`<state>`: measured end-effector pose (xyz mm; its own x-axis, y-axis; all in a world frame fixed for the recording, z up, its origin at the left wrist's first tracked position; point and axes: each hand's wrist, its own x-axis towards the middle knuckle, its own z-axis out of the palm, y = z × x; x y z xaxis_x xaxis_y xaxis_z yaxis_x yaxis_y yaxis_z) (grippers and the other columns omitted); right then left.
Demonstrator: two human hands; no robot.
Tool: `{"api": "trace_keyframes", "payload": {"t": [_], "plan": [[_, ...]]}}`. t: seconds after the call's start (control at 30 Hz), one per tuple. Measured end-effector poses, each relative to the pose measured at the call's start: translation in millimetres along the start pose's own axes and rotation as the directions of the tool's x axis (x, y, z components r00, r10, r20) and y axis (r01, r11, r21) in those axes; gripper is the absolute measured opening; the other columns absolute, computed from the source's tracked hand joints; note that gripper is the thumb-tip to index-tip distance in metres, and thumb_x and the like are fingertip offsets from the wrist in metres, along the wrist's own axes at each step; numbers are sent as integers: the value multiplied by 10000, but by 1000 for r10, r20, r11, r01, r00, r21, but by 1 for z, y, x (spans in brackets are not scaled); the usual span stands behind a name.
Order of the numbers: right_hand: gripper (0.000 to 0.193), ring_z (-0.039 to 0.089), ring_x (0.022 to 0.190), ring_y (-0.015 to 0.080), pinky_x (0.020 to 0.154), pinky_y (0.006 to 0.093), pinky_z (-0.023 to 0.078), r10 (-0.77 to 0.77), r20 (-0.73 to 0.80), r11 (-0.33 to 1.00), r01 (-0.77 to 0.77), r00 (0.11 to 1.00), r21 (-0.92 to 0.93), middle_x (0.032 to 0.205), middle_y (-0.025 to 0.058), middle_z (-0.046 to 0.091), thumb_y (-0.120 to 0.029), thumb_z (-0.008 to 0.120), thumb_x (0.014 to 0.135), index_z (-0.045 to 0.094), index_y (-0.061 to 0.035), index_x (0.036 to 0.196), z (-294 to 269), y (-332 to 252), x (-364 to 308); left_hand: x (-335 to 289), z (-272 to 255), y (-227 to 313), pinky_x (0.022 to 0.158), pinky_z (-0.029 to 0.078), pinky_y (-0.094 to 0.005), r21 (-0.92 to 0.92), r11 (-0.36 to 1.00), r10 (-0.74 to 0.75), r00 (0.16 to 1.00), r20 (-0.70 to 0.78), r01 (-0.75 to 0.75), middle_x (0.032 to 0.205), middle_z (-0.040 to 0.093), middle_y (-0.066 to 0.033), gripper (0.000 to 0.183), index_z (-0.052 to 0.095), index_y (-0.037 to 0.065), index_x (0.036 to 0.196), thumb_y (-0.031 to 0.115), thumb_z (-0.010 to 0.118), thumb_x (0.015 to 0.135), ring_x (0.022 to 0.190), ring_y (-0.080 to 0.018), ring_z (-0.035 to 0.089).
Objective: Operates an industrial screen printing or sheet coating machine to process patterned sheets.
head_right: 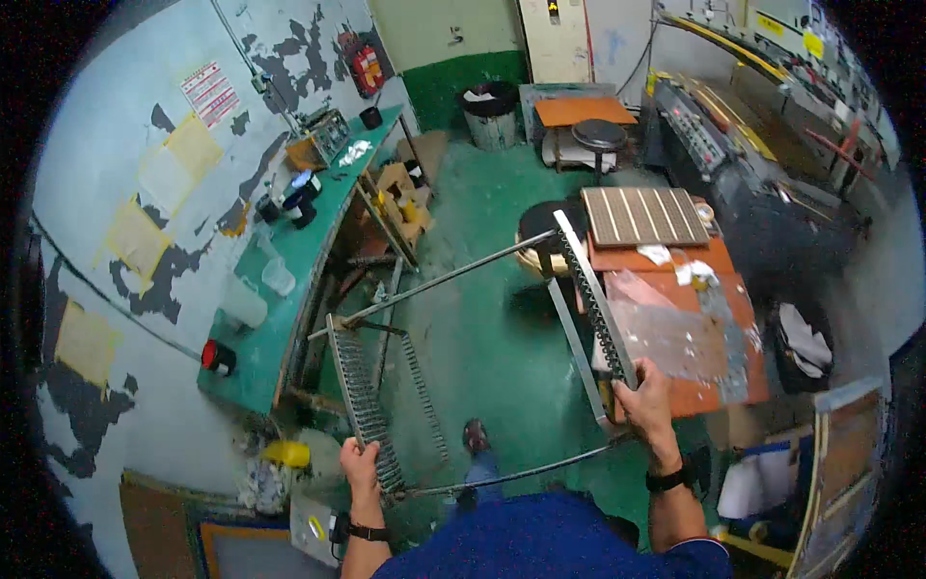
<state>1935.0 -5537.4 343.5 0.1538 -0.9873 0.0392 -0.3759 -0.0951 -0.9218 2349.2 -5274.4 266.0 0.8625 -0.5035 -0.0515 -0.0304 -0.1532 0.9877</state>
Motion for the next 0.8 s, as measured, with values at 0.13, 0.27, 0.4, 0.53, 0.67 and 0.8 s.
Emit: {"api": "trace_keyframes", "payload": {"t": [0.13,0.27,0.4,0.53,0.67,0.8], "plan": [[165,556,658,110,602,270,464,-13,-94,994,2,996,-110,714,32,586,-29,667,713,565,3,839,69,-27,99,136,50,7,572,348,-214,51,999,3,1000,4,-3,714,490,44,196,489,62,764,-30,660,736,643,-43,426],[221,566,680,140,634,302,469,33,-230,987,-68,973,-148,738,71,609,-67,714,693,590,14,857,118,-28,180,280,115,38,566,356,-200,21,999,-46,984,170,43,694,501,52,186,496,59,768,-38,652,743,623,-30,440],[218,552,675,136,634,301,459,80,-317,982,-129,945,-136,725,68,598,-69,717,690,585,11,844,148,-38,266,411,193,64,563,359,-203,5,1000,-14,947,320,13,687,503,58,178,506,60,773,-38,651,746,615,-29,440],[205,521,652,132,616,293,440,81,-418,986,-133,905,-97,707,51,576,-75,715,692,578,7,821,181,-34,366,534,292,74,560,371,-215,5,1000,13,915,404,-16,690,519,53,171,522,56,788,-27,665,744,607,-32,440],[185,516,642,125,599,290,432,164,-459,972,-222,873,-77,709,45,579,-93,697,708,583,11,811,218,-34,489,645,384,99,579,406,-226,103,991,23,882,472,-81,731,569,20,159,533,42,798,-19,669,741,642,-52,500],[191,500,620,113,570,281,415,216,-469,967,-254,856,-19,679,27,548,-114,695,731,574,12,810,247,-38,586,753,461,129,592,426,-235,109,987,42,845,533,-117,757,599,-5,153,536,36,814,-27,657,743,664,-69,535]]}}
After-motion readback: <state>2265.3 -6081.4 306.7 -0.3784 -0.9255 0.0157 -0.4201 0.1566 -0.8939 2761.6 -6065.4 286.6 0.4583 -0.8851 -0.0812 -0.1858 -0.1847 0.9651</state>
